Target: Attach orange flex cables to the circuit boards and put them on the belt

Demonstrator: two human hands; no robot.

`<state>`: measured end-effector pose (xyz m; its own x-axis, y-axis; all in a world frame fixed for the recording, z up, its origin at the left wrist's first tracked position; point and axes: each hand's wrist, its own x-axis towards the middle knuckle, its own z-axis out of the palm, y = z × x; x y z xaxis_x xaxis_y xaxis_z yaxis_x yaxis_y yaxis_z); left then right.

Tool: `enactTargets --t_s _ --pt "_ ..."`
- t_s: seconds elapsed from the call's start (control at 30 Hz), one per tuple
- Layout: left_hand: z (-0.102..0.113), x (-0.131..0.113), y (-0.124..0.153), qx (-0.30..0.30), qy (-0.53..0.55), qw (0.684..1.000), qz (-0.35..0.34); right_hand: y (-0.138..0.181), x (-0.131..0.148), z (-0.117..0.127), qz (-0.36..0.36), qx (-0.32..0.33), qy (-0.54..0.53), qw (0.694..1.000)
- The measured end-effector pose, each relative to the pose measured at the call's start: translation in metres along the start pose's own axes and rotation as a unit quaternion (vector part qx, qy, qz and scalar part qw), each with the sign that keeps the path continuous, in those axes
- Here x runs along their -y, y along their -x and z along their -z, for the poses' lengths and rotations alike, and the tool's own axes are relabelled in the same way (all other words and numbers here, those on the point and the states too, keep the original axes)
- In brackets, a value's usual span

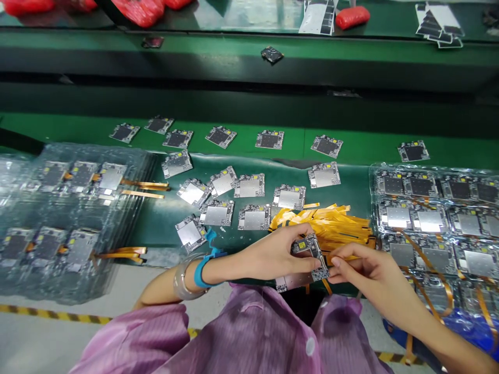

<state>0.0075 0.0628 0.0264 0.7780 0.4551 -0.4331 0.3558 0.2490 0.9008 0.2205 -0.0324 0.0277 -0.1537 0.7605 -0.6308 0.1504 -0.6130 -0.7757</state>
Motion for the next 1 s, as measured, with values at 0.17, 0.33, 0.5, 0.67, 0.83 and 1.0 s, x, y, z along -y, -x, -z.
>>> enactTargets --t_s 0.17,0.33,0.5,0.67,0.83,1.0 --pt "0.0 0.001 -0.001 0.002 -0.012 1.0 0.0 -0.001 -0.003 -0.001 -0.009 0.005 -0.012 1.0" --pt "-0.001 0.002 -0.001 0.005 -0.02 1.0 0.0 -0.002 -0.006 -0.002 -0.011 0.014 -0.024 1.0" --pt "-0.003 0.005 -0.002 -0.01 -0.048 0.999 -0.005 -0.001 -0.005 -0.001 -0.006 0.03 0.006 1.0" --pt "-0.006 0.006 -0.003 0.007 -0.022 1.0 0.015 -0.001 0.002 0.002 -0.016 0.065 0.039 0.997" --pt "-0.003 0.002 -0.006 0.018 -0.036 0.999 0.02 -0.003 0.004 0.002 0.0 0.067 0.06 0.996" --pt "0.001 -0.004 -0.008 0.031 -0.05 0.996 0.06 -0.002 0.003 0.004 0.015 0.064 0.087 0.994"
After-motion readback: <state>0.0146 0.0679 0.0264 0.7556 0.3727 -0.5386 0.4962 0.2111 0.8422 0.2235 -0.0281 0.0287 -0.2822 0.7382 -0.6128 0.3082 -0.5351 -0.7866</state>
